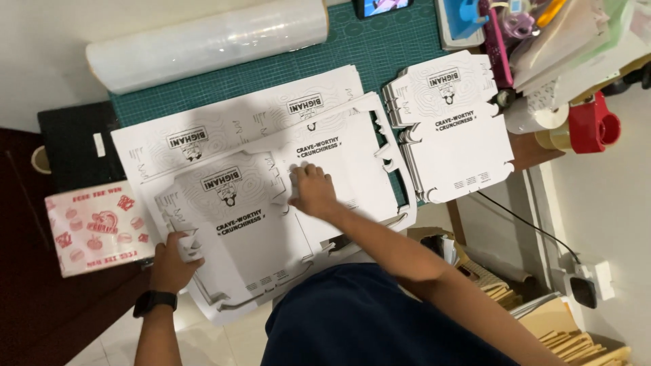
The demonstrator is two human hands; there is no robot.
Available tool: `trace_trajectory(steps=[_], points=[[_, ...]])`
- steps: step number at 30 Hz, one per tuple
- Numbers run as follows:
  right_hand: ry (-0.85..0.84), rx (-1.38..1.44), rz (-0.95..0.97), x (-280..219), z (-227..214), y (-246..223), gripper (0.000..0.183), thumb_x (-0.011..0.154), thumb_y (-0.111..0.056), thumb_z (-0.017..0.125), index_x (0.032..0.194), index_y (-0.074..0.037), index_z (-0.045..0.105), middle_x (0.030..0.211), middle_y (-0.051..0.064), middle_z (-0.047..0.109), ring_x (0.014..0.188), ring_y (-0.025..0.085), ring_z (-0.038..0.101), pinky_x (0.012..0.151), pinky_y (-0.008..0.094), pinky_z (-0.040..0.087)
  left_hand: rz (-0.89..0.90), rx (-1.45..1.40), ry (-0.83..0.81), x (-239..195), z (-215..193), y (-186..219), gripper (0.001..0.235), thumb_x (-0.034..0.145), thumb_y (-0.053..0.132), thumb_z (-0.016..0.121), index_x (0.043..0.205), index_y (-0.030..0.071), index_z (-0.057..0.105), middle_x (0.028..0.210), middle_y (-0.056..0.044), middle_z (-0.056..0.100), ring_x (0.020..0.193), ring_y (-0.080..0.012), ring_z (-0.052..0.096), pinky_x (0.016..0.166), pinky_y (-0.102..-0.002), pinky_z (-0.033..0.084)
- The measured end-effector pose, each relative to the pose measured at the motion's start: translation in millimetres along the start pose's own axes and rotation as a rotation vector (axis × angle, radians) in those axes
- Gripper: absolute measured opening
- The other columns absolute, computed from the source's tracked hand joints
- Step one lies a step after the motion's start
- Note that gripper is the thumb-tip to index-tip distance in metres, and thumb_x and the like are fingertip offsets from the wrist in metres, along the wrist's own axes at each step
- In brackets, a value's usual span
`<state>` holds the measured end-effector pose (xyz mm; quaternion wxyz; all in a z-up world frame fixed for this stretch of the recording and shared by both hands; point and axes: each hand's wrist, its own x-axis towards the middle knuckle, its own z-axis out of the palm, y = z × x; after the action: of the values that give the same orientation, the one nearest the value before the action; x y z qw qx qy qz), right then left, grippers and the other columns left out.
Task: Removing the outer waste frame from die-cut cardboard box templates to prepare them for assembly.
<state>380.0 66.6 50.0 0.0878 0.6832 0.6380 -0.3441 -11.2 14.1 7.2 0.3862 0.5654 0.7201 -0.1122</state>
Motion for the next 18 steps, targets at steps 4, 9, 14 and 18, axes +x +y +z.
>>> trace_trajectory(steps=[4,9,14,18], points=[[0.666,0.087,-0.425,19,115,-10,0.049,0.079,-0.004,0.074,0.124,0.010,0.063,0.117,0.033,0.063,0.113,0.049,0.061,0.099,0.056,0.050,0.015,0.087,0.012,5,4,-5,0.076,0.078,0.039,0.085,0.141,0.031,0.043,0.131,-0.024,0.056,0.122,-0.0440,0.064,0.098,-0.055,0.053],[0.050,-0.348,-0.553,-56,70,-114,0.119,0.069,-0.048,0.097,0.162,-0.034,0.025,0.168,0.025,0.019,0.153,0.053,0.018,0.120,0.071,0.018,0.014,-0.030,-0.027,-10,-12,16,0.070,0.082,0.029,0.082,0.142,0.026,0.044,0.129,-0.027,0.055,0.127,-0.0469,0.059,0.102,-0.056,0.049],[-0.034,-0.443,-0.458,-43,90,-122,0.140,0.060,-0.046,0.103,0.165,-0.038,0.011,0.170,0.026,0.003,0.153,0.056,0.007,0.117,0.076,0.011,0.013,-0.100,-0.047,-42,-42,52,0.069,0.088,0.021,0.075,0.147,0.024,0.039,0.129,-0.029,0.055,0.128,-0.0472,0.057,0.104,-0.057,0.048],[-0.040,-0.415,-0.455,-36,102,-121,0.138,0.058,-0.043,0.104,0.163,-0.041,0.015,0.171,0.024,0.003,0.152,0.057,0.008,0.114,0.078,0.013,0.050,-0.046,-0.005,-54,-42,49,0.067,0.091,0.014,0.065,0.151,0.025,0.037,0.127,-0.029,0.056,0.126,-0.0483,0.058,0.104,-0.057,0.049]])
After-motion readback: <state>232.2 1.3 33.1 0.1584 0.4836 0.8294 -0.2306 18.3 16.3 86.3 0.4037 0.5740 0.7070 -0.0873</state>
